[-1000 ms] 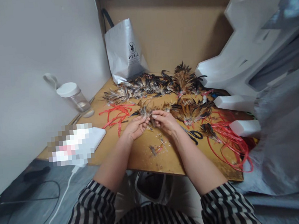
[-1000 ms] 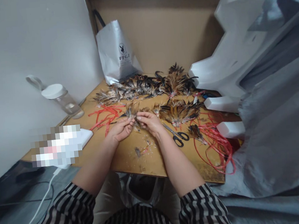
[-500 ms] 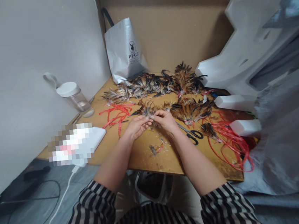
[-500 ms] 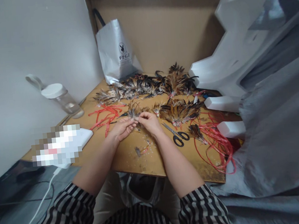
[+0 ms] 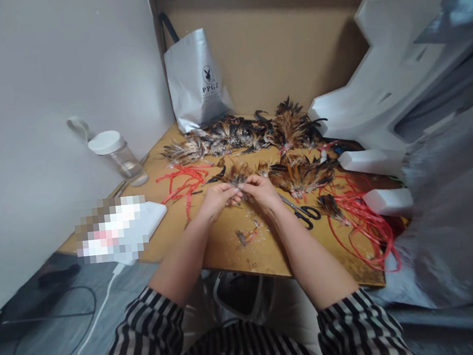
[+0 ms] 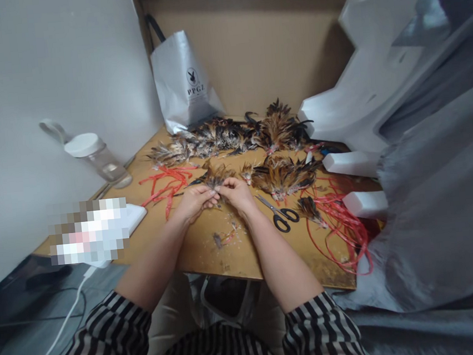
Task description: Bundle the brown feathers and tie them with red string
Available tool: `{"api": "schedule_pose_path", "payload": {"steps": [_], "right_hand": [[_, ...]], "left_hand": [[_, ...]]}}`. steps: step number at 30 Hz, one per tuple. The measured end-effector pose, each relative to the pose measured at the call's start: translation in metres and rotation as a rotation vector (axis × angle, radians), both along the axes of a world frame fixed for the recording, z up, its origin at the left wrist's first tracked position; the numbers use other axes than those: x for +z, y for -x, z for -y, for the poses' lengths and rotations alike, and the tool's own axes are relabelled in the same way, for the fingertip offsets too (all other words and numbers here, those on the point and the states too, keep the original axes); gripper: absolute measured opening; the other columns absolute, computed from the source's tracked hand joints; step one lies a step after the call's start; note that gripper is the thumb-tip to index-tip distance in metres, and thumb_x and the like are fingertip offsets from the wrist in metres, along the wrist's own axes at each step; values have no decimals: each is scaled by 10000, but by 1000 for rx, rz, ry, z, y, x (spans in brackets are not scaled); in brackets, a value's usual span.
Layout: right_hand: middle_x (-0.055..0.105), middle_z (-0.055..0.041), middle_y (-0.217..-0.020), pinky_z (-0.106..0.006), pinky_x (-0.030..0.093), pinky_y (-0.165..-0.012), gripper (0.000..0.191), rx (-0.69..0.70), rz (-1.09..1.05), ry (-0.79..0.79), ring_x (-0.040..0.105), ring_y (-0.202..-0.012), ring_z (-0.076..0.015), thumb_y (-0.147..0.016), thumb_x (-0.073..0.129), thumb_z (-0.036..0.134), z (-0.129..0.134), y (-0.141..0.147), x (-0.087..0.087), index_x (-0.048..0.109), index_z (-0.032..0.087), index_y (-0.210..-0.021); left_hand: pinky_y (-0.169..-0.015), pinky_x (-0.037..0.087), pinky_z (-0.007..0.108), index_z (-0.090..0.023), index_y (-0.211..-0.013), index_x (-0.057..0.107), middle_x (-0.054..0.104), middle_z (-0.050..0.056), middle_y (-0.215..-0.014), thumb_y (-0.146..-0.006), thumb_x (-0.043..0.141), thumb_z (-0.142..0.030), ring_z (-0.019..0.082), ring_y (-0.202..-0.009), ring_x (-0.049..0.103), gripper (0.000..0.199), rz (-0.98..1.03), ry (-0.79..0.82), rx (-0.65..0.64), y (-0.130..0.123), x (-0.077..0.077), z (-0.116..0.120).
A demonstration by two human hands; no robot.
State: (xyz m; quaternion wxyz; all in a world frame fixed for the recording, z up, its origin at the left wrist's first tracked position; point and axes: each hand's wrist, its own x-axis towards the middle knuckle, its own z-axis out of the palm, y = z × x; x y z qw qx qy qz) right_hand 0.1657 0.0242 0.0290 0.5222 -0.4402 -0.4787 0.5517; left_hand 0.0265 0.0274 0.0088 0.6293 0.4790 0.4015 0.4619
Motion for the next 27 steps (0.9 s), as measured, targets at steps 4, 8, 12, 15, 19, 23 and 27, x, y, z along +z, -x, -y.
{"api": "schedule_pose_path", "payload": {"steps": [4,8,12,15,19,23,27], "right_hand": [[437,72,-393,-210,221,-379,302,-21,30,-30,332,-357,-60,-530,709,355,-1,-1,-2,464,179,-525],[442,68,-398,-210,223,-383,311,-25,55,-32,333,-360,-60,-532,706,364,-2,-2,-4,457,180,-511],[456,61,-419,-211,237,-394,286,-26,83,-32,343,-371,-63,-537,699,361,-3,-2,-6,480,177,-525],[468,54,-454,-210,264,-420,252,-29,139,-94,358,-406,-64,-561,681,344,-4,-2,-8,498,170,-550],[470,44,-504,-205,277,-443,217,-48,285,-204,374,-458,-71,-591,658,321,-2,0,-9,515,157,-590],[483,34,-527,-206,288,-455,203,-77,388,-272,381,-480,-79,-621,631,332,-1,2,-12,549,146,-620],[545,13,-579,-214,342,-500,196,-108,372,-304,432,-524,-99,-643,607,325,-5,2,-20,606,135,-692]], "left_hand": [[-501,423,192,-100,-668,634,629,47,-601,-632,674,-325,76,-494,539,231,-58,-71,-11,0,-2,0],[-519,429,215,-104,-675,648,637,58,-611,-638,666,-330,87,-496,544,230,-95,-84,-24,-1,-1,0],[-495,413,210,-103,-665,654,625,55,-572,-657,648,-306,92,-477,538,203,-145,-98,-28,-1,1,1],[-464,394,198,-106,-655,646,612,46,-541,-674,629,-283,86,-447,521,178,-185,-120,-23,0,-1,0],[-445,379,183,-111,-648,633,598,25,-517,-702,575,-218,73,-421,497,133,-240,-166,5,0,-4,-2],[-467,395,180,-116,-631,628,599,12,-530,-681,536,-131,73,-449,510,106,-265,-184,31,-3,-4,-2],[-468,388,168,-118,-606,616,578,-7,-520,-649,517,-78,64,-455,500,115,-241,-200,56,-6,-2,0]]}}
